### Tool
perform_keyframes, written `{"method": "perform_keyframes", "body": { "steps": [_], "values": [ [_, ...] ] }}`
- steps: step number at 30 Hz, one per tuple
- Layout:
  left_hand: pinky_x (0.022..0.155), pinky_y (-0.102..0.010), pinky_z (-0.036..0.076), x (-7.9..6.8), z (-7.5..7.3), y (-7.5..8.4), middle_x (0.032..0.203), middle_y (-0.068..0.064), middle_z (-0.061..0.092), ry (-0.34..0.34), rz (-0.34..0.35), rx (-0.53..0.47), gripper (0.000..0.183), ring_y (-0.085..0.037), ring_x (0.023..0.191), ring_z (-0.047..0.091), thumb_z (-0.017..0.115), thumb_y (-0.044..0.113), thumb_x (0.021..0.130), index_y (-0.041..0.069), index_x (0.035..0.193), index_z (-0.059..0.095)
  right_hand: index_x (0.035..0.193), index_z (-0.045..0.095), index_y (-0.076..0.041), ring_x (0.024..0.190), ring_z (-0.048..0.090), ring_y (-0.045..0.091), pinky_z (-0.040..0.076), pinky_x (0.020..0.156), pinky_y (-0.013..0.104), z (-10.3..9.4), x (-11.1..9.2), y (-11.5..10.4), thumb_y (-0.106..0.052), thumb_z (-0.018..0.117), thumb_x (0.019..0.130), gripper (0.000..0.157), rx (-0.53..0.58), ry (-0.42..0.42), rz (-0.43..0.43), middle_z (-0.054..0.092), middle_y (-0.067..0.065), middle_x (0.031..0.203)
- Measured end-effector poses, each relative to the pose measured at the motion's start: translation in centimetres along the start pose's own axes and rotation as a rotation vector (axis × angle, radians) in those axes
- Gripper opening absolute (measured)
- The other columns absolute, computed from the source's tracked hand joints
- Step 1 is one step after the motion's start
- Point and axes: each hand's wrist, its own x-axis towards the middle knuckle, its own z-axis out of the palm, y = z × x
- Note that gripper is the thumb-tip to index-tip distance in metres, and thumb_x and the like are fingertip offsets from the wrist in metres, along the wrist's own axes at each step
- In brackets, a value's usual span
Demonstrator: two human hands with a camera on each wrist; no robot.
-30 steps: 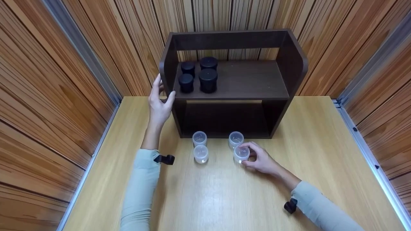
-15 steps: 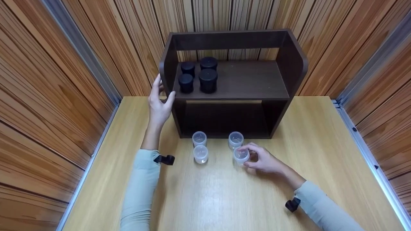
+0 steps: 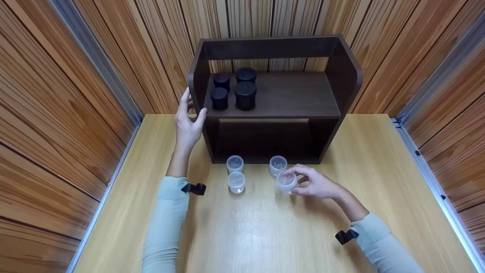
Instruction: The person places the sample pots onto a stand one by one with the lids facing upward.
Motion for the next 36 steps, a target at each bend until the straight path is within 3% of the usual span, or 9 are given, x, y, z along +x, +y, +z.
{"method": "perform_keyframes", "body": {
  "steps": [9,17,20,24,29,36],
  "values": [
    [0.086,-0.015,0.059,0.0,0.0,0.1,0.151,-0.026,0.065,-0.001,0.002,0.011,0.071,-0.041,0.134,0.069,0.074,0.006,0.104,-0.001,0.168,0.044,0.139,0.074,-0.002,0.122,0.061,-0.002,0.064,0.098,0.025,-1.8,0.7,-2.0,0.001,0.085,0.094,0.046,-0.026,0.096,-0.135,0.072,0.024,0.136],
    [0.093,-0.02,0.06,0.0,0.1,0.1,0.15,-0.027,0.066,0.005,0.01,0.008,0.071,-0.042,0.134,0.069,0.074,0.005,0.104,-0.002,0.167,0.045,0.136,0.075,0.0,0.127,0.064,-0.001,0.063,0.098,0.02,-3.9,1.5,-4.3,0.008,0.086,0.091,0.047,-0.017,0.173,-0.171,0.07,0.027,0.141],
    [0.091,-0.015,0.057,-0.1,0.2,0.0,0.15,-0.027,0.066,0.009,0.011,0.011,0.071,-0.043,0.133,0.069,0.075,0.005,0.103,-0.003,0.167,0.045,0.135,0.074,0.004,0.127,0.065,-0.001,0.063,0.097,0.019,-4.7,1.8,-5.1,0.014,0.084,0.089,0.048,0.0,0.205,-0.214,0.072,0.018,0.14],
    [0.09,-0.017,0.057,0.0,0.1,0.0,0.153,-0.027,0.065,0.013,0.015,0.029,0.071,-0.043,0.133,0.069,0.075,0.006,0.103,-0.004,0.166,0.045,0.133,0.073,0.007,0.125,0.066,0.001,0.064,0.095,0.018,-5.6,2.5,-6.0,0.02,0.082,0.086,0.049,0.024,0.23,-0.281,0.072,0.004,0.139],
    [0.087,-0.016,0.058,0.1,0.0,0.1,0.157,-0.027,0.064,0.003,0.012,0.042,0.072,-0.043,0.136,0.068,0.075,0.008,0.104,-0.004,0.167,0.044,0.135,0.074,0.004,0.123,0.066,0.004,0.063,0.095,0.017,-6.4,3.2,-7.2,0.022,0.079,0.087,0.052,0.038,0.242,-0.329,0.071,0.01,0.136],
    [0.081,-0.015,0.06,0.3,-0.1,-0.1,0.152,-0.026,0.064,-0.011,-0.023,-0.036,0.073,-0.041,0.132,0.068,0.076,0.004,0.102,-0.003,0.168,0.044,0.138,0.07,0.01,0.12,0.067,0.004,0.064,0.094,0.017,-7.1,4.3,-8.7,0.022,0.079,0.087,0.053,0.05,0.282,-0.308,0.071,-0.003,0.135]
  ]
}}
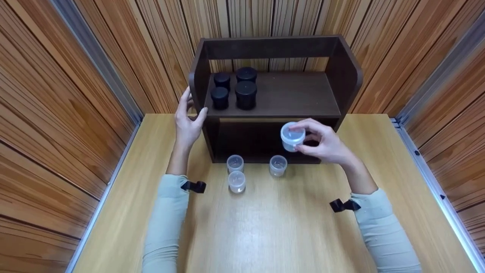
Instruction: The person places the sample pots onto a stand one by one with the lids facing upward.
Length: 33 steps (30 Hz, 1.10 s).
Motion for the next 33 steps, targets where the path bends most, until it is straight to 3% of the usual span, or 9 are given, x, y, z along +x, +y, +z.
{"method": "perform_keyframes", "body": {
  "steps": [10,20,33],
  "values": [
    [0.081,-0.013,0.06,0.0,0.2,-0.2,0.155,-0.029,0.06,-0.005,-0.04,-0.049,0.076,-0.04,0.134,0.066,0.077,0.005,0.1,-0.005,0.167,0.044,0.142,0.064,0.014,0.115,0.073,0.002,0.065,0.091,0.018,0.6,2.3,-0.8,0.02,0.08,0.088,0.056,0.044,0.182,0.082,0.075,-0.015,0.13],
    [0.081,-0.014,0.06,-0.1,0.0,-0.2,0.156,-0.028,0.062,0.011,-0.038,-0.042,0.075,-0.04,0.134,0.067,0.076,0.004,0.1,-0.004,0.168,0.045,0.142,0.064,0.013,0.113,0.075,0.005,0.067,0.089,0.02,0.6,4.5,-1.8,0.017,0.081,0.09,0.055,0.051,0.223,0.06,0.075,-0.011,0.13],
    [0.08,-0.017,0.063,0.0,0.1,-0.3,0.151,-0.028,0.064,0.01,-0.03,-0.05,0.074,-0.038,0.129,0.068,0.075,0.003,0.1,-0.005,0.167,0.045,0.145,0.065,0.008,0.111,0.075,0.008,0.066,0.088,0.019,-0.3,8.4,-1.5,0.01,0.081,0.095,0.053,0.025,0.289,0.123,0.071,-0.005,0.131]
  ]
}}
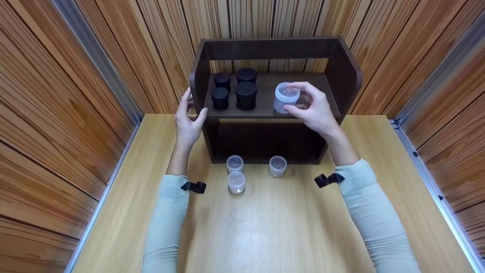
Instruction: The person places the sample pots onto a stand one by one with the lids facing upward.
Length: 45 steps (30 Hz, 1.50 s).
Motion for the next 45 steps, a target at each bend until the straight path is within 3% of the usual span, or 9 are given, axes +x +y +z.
{"method": "perform_keyframes", "body": {
  "steps": [6,15,21,31,37,45],
  "values": [
    [0.081,-0.019,0.063,-0.1,-0.1,0.0,0.152,-0.028,0.064,0.007,0.0,0.018,0.073,-0.043,0.131,0.067,0.076,0.003,0.101,-0.004,0.167,0.046,0.146,0.065,0.006,0.116,0.072,0.011,0.065,0.094,0.019,0.6,1.8,0.1,0.007,0.082,0.096,0.053,-0.02,-0.022,0.006,0.069,0.007,0.14],
    [0.083,-0.012,0.058,-0.1,0.2,0.2,0.147,-0.028,0.065,0.02,0.018,0.013,0.073,-0.041,0.129,0.068,0.076,0.002,0.099,-0.005,0.166,0.048,0.148,0.066,0.003,0.115,0.073,0.013,0.064,0.095,0.02,1.2,3.8,0.1,0.009,0.082,0.094,0.056,0.009,0.035,0.059,0.07,0.003,0.134],
    [0.085,-0.012,0.058,-0.2,0.2,0.3,0.146,-0.028,0.066,0.019,0.01,0.02,0.072,-0.04,0.13,0.068,0.076,0.003,0.099,-0.004,0.166,0.048,0.148,0.067,0.003,0.122,0.072,0.019,0.063,0.098,0.021,1.7,4.8,0.6,0.01,0.081,0.095,0.055,-0.012,0.062,0.084,0.07,0.016,0.143],
    [0.085,-0.012,0.058,-0.2,0.0,0.2,0.148,-0.028,0.066,0.017,0.016,0.027,0.071,-0.043,0.131,0.068,0.076,0.002,0.101,-0.004,0.166,0.048,0.148,0.067,0.003,0.12,0.07,0.016,0.057,0.109,0.032,2.5,6.4,1.5,0.014,0.079,0.093,0.057,-0.015,0.108,0.121,0.071,0.022,0.145],
    [0.085,-0.014,0.059,-0.2,0.0,0.3,0.147,-0.027,0.066,0.017,0.014,0.028,0.071,-0.042,0.132,0.067,0.076,0.002,0.1,-0.003,0.166,0.048,0.148,0.068,0.0,0.126,0.07,0.024,0.059,0.109,0.032,2.8,7.0,1.7,0.011,0.079,0.095,0.055,-0.033,0.113,0.163,0.069,0.02,0.146],
    [0.081,-0.014,0.061,-0.1,0.0,0.3,0.149,-0.027,0.066,0.006,0.02,0.022,0.072,-0.039,0.132,0.069,0.076,0.003,0.101,-0.003,0.167,0.047,0.148,0.069,-0.004,0.118,0.073,0.024,0.06,0.097,0.024,3.1,7.5,1.9,0.008,0.079,0.096,0.054,-0.029,0.144,0.225,0.071,0.017,0.142]
  ]
}}
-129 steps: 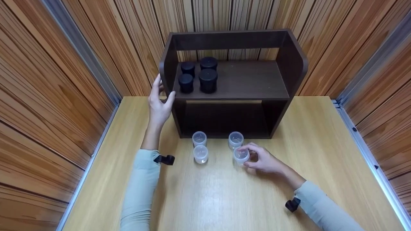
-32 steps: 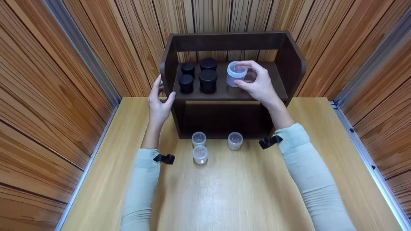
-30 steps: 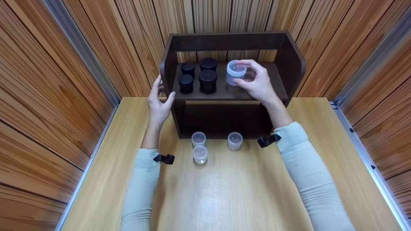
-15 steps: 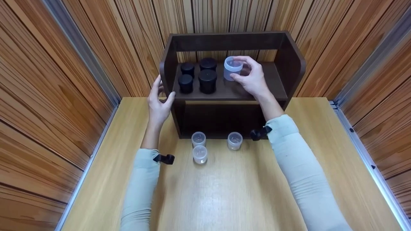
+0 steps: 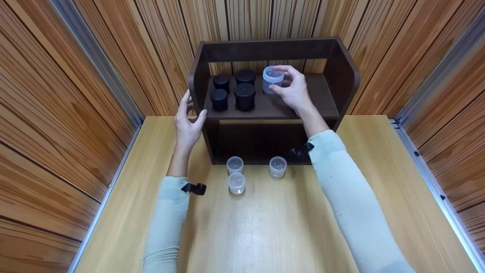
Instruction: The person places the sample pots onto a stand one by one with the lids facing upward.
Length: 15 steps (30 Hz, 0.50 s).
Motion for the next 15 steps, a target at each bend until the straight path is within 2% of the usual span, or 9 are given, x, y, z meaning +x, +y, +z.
{"method": "perform_keyframes", "body": {
  "steps": [8,15],
  "values": [
    [0.081,-0.016,0.062,-0.11,0.11,0.04,0.148,-0.025,0.066,-0.017,-0.024,0.011,0.072,-0.036,0.132,0.069,0.076,0.005,0.103,0.0,0.168,0.046,0.149,0.068,-0.002,0.12,0.072,0.025,0.059,0.095,0.023,-0.01,0.12,0.5,0.012,0.078,0.095,0.056,-0.001,-0.002,0.024,0.07,0.02,0.143],
    [0.083,-0.015,0.06,-0.09,0.03,0.15,0.148,-0.026,0.065,0.005,-0.021,0.007,0.072,-0.039,0.133,0.068,0.075,0.003,0.102,-0.001,0.168,0.047,0.147,0.07,-0.005,0.131,0.068,0.025,0.056,0.117,0.033,0.28,0.16,0.33,0.013,0.078,0.095,0.055,-0.009,-0.002,0.026,0.068,0.018,0.146]
  ]
}}
